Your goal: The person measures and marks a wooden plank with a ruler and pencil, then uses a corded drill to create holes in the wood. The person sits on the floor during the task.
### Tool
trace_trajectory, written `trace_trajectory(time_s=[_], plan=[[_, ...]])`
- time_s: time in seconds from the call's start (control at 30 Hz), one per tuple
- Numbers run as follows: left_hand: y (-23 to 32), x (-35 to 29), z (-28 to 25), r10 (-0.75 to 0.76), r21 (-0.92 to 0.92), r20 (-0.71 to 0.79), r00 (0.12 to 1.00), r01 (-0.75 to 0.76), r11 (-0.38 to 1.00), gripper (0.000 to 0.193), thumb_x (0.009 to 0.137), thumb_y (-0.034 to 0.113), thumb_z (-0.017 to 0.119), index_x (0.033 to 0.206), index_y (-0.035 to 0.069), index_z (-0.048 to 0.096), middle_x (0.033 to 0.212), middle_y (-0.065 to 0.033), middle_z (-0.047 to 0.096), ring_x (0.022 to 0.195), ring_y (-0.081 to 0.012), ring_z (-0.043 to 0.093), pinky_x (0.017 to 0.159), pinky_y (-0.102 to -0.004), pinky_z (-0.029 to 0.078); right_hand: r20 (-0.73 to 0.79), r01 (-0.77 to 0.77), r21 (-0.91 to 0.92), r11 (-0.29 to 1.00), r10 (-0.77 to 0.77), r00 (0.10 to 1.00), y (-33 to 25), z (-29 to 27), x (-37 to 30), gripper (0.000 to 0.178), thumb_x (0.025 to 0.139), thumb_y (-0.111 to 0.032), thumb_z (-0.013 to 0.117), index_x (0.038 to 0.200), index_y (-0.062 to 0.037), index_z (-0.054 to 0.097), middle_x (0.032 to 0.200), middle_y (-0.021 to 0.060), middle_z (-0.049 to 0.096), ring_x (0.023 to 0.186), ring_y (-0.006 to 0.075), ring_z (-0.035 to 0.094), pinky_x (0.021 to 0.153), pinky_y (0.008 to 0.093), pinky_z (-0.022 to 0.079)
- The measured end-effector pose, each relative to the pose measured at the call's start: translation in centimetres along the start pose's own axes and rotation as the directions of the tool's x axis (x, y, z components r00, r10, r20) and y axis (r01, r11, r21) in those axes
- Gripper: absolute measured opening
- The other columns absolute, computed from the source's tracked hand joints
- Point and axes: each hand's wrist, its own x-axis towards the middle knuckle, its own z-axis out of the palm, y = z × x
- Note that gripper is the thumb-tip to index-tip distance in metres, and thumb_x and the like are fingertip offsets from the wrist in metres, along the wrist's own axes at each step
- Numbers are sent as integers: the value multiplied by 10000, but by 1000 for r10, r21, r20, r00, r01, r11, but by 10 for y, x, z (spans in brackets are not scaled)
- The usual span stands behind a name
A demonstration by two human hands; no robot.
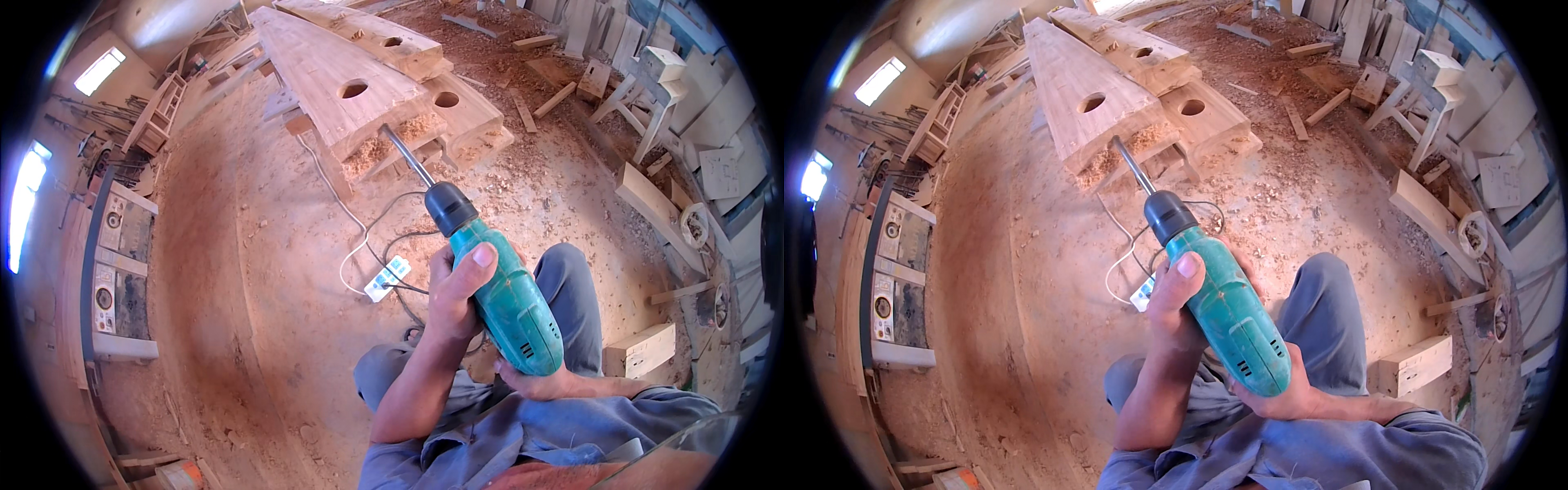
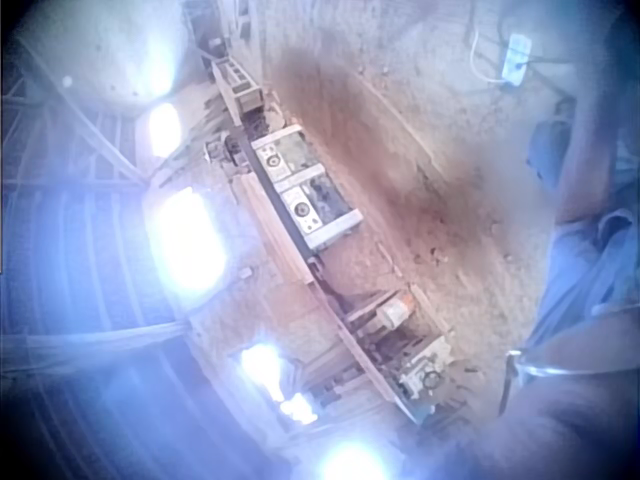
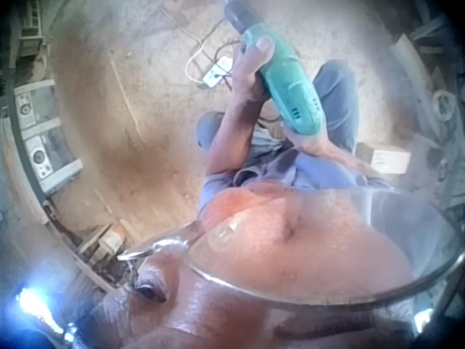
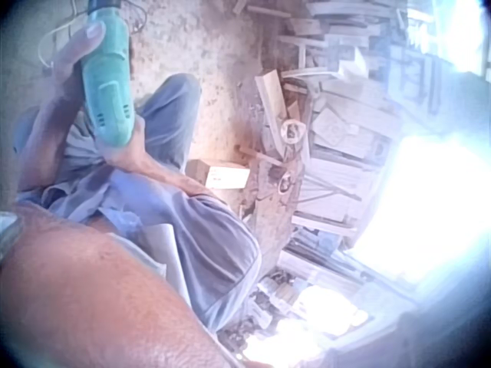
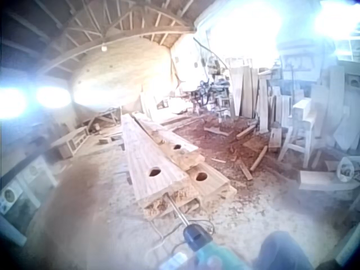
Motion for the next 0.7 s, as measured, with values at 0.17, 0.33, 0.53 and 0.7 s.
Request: trace_trajectory(time_s=[0.17,0.33,0.53,0.7], plan=[[0,-2,3,6,-36,-7,1000,-7,999,626,879,566,616,1105,-17,592,909,-203,671,762,-290,690,683,-416,587,-9,72,-84,994,-73,997,-4,-1,2,199,810,-7,750,991,-11,668,829,34,703,736,120,670,668,307,555],[-4,0,-3,19,-36,10,1000,-19,999,611,883,575,618,1130,18,579,941,-200,671,794,-302,691,692,-432,589,-64,-18,-25,1000,17,998,-21,2,0,158,825,8,730,964,-6,655,804,38,694,706,116,668,634,306,553],[-5,-4,2,-4,-73,41,999,7,997,602,891,578,605,1140,31,576,939,-198,672,799,-305,687,710,-433,580,-69,-50,58,997,53,996,-35,2,-5,130,845,30,707,956,2,645,791,34,689,699,119,672,617,301,555],[-4,3,-1,6,-83,29,1000,-4,997,609,879,564,615,1157,23,582,931,-199,667,801,-312,685,698,-441,576,-46,-86,4,996,86,995,-24,0,1,149,835,28,717,965,-2,650,793,38,695,705,113,669,621,302,552]])
